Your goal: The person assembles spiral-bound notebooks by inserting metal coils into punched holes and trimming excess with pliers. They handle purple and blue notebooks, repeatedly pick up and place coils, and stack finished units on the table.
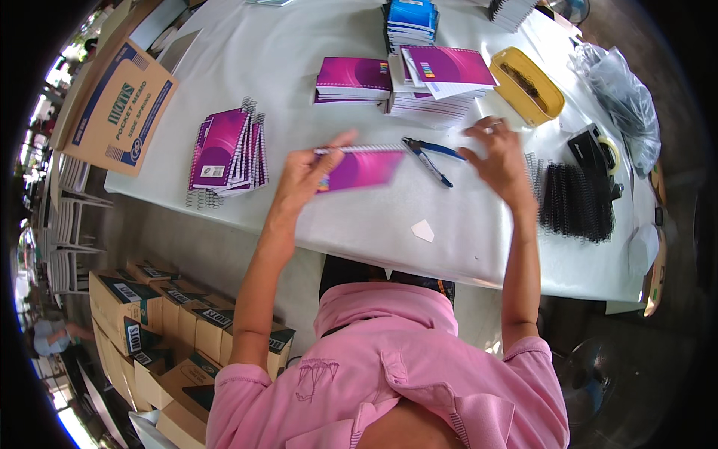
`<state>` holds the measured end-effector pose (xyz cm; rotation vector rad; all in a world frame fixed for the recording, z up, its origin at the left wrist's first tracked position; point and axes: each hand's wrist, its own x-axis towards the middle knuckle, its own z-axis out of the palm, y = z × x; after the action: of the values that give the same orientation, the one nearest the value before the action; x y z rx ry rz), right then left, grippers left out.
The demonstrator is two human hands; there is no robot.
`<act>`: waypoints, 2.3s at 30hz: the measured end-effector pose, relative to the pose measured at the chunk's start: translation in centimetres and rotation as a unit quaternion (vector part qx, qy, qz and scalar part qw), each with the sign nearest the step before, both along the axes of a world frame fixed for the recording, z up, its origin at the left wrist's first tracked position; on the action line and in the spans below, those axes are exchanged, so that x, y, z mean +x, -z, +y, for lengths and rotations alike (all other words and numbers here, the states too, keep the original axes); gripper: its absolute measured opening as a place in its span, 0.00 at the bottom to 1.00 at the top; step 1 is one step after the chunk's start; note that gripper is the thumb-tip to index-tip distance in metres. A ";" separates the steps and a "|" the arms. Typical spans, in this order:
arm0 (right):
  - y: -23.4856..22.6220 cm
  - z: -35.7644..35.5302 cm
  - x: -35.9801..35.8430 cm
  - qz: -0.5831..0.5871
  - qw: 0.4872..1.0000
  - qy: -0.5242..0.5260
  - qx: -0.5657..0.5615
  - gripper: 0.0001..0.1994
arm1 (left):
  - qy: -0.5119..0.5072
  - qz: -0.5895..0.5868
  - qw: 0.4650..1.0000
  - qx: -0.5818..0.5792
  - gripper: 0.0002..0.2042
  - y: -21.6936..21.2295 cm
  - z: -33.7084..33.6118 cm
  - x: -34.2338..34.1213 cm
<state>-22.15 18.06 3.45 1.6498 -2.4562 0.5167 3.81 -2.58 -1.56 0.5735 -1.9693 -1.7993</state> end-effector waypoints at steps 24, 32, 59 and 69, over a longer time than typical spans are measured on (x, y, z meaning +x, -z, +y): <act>3.2 -3.0 12.5 -0.305 0.933 -0.175 -0.077 0.14 | -0.186 -0.154 0.865 -0.440 0.35 1.1 5.3 -1.0; 1.2 -5.0 6.8 -0.399 0.898 -0.181 0.037 0.16 | -0.275 -0.093 0.767 -0.573 0.29 -4.4 2.3 1.6; 4.2 -23.3 21.4 -0.574 0.802 -0.165 0.005 0.44 | -0.102 -0.053 0.984 0.136 0.35 -1.5 -16.0 13.3; 5.6 -28.8 22.4 -0.311 0.921 -0.141 -0.188 0.42 | -0.198 -0.117 0.973 -0.032 0.39 -1.3 -16.3 14.6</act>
<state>0.26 -10.77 -2.19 1.8723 -2.2451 1.6655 18.43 -18.87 -0.29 1.1119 -1.8801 -1.4724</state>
